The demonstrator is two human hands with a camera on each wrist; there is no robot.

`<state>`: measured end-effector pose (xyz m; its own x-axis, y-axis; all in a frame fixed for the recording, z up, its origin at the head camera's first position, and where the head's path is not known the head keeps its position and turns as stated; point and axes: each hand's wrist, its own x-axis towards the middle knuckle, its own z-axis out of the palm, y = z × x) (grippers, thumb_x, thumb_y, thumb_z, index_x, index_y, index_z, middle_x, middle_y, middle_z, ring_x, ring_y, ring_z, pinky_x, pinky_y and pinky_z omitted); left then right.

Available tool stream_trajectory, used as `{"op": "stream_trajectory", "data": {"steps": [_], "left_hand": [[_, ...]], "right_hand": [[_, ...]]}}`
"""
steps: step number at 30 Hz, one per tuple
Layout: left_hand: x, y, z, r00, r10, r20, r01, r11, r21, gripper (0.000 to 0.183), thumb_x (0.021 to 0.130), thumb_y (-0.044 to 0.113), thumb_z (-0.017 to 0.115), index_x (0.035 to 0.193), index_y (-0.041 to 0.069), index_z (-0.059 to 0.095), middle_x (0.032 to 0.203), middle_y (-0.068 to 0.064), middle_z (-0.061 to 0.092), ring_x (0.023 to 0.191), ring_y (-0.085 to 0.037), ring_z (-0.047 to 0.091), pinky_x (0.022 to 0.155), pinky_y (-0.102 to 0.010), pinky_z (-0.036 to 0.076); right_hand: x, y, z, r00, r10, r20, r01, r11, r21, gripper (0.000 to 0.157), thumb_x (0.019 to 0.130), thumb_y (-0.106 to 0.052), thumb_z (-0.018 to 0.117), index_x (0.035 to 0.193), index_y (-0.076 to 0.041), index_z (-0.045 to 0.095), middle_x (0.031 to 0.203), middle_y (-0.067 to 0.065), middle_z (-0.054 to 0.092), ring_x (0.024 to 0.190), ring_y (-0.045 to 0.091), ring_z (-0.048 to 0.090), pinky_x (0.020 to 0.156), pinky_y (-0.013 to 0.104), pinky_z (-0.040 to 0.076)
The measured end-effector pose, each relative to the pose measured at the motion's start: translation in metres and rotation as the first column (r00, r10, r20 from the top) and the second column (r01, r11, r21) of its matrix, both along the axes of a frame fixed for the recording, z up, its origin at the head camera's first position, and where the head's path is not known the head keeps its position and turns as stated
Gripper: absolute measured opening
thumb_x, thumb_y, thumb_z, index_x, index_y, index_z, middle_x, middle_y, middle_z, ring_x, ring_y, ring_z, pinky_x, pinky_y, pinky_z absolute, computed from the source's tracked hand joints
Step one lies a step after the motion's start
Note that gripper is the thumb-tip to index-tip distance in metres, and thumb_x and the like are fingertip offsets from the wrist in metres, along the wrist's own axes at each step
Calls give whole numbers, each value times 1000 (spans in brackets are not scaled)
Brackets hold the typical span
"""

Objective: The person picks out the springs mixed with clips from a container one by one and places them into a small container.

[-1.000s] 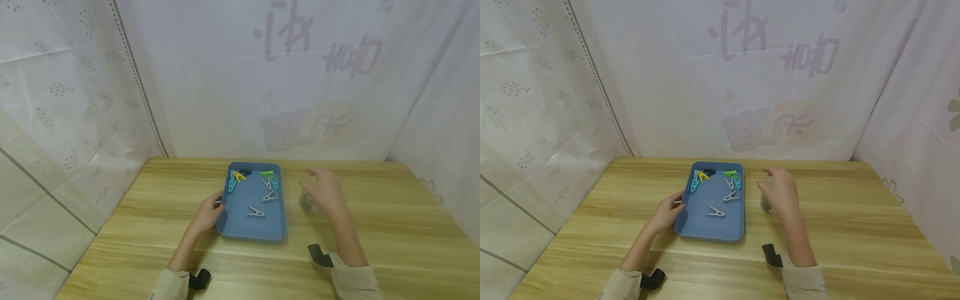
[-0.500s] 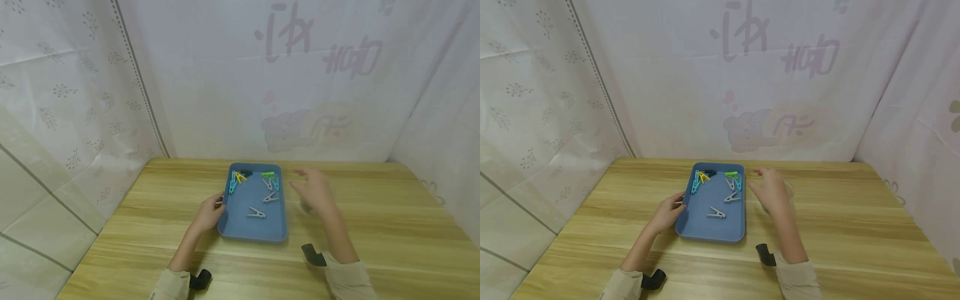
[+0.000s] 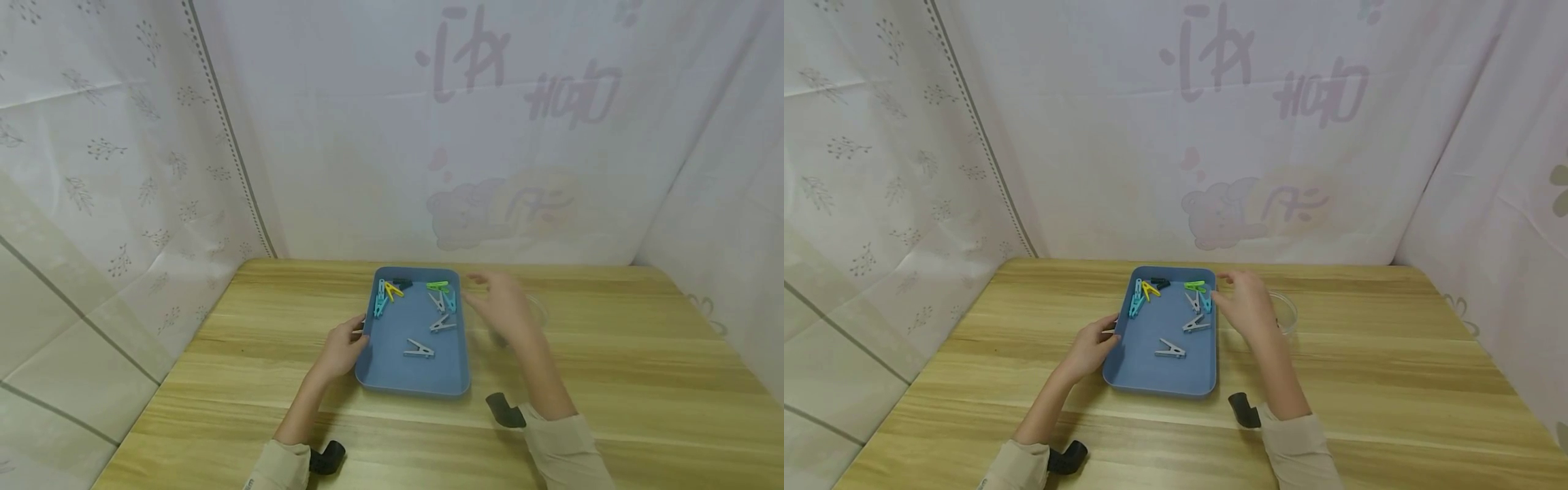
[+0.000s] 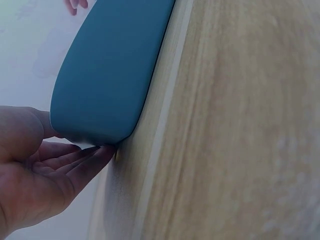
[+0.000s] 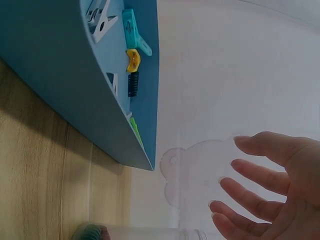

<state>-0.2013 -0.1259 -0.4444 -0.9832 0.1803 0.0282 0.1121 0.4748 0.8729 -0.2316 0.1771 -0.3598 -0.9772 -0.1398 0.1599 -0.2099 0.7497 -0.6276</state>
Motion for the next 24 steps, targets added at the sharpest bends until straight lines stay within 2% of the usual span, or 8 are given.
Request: {"op": "stream_trajectory", "data": {"steps": [10,18,24], "left_hand": [[-1,0,0,1000,5,-6,-5,1000,1,50,104,-1,53,151,-17,44,140,-39,58,124,-53,64,100,-56,59],[1,0,1,1000,2,-13,-2,1000,1,49,104,-1,54,150,-17,45,140,-39,57,124,-53,64,100,-56,59],[2,1,2,1000,6,-10,-6,1000,4,50,104,-1,54,150,-17,45,140,-39,57,124,-52,64,100,-56,59]], "right_hand": [[-9,-5,-6,999,18,38,-18,1000,-6,47,101,-17,67,141,7,61,139,32,62,129,52,56,108,65,48],[-15,-11,-10,999,53,13,-53,998,31,42,101,-16,69,137,5,64,138,30,64,129,52,58,108,65,49],[-19,-16,-11,998,54,31,-56,996,65,41,101,-17,69,137,4,65,138,29,64,129,50,59,107,64,51]]}}
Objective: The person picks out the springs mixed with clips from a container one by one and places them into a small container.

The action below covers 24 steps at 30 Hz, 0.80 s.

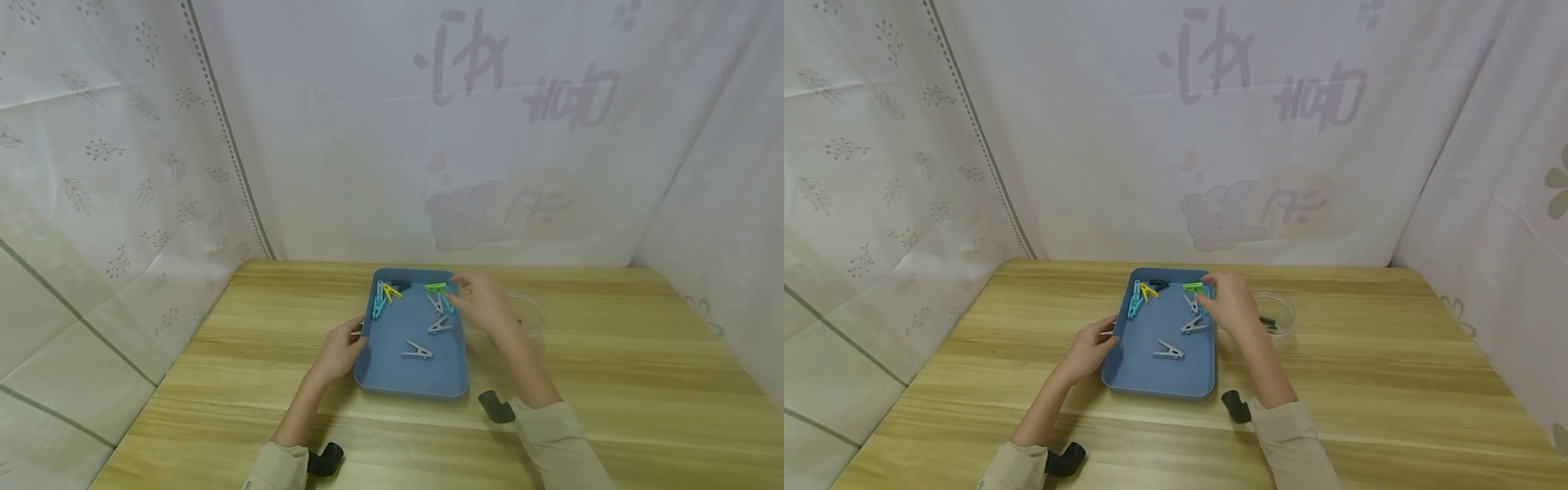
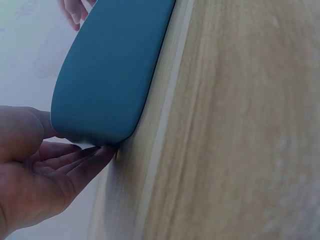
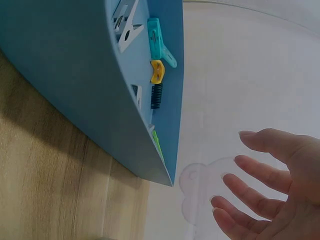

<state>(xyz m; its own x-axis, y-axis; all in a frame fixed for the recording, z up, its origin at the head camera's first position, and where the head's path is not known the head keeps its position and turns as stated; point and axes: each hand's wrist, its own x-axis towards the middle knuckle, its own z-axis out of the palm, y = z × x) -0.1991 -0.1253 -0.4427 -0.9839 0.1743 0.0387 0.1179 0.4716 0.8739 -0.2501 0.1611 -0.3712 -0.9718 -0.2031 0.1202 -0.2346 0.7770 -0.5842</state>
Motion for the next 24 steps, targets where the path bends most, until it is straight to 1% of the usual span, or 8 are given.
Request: {"op": "stream_trajectory", "data": {"steps": [3,10,18,24], "left_hand": [[1,0,0,1000,0,5,0,1000,2,50,104,0,54,150,-17,44,141,-39,57,125,-52,64,100,-56,59],[0,-1,0,1000,-4,-1,4,1000,0,50,104,0,54,150,-17,44,140,-39,57,124,-53,64,99,-56,59],[-1,0,-2,1000,-1,-3,1,1000,2,49,104,-1,55,149,-17,46,139,-39,58,123,-53,64,99,-56,59],[-2,0,-2,1000,0,-2,0,1000,-2,49,103,-2,55,149,-18,45,139,-40,58,123,-53,65,99,-56,59]], "right_hand": [[-2,-3,0,1000,5,10,-5,1000,14,42,102,-19,69,137,4,65,139,28,65,129,48,60,106,62,52],[-8,-9,-3,999,33,1,-33,998,44,39,101,-18,70,134,3,67,135,27,67,124,45,64,104,60,54],[-14,-14,-4,998,45,35,-46,998,37,39,102,-17,70,134,4,66,136,27,66,130,46,61,109,59,52],[-19,-18,-6,996,54,73,-56,998,22,39,102,-17,70,135,5,66,138,29,64,132,48,59,109,60,52]]}}
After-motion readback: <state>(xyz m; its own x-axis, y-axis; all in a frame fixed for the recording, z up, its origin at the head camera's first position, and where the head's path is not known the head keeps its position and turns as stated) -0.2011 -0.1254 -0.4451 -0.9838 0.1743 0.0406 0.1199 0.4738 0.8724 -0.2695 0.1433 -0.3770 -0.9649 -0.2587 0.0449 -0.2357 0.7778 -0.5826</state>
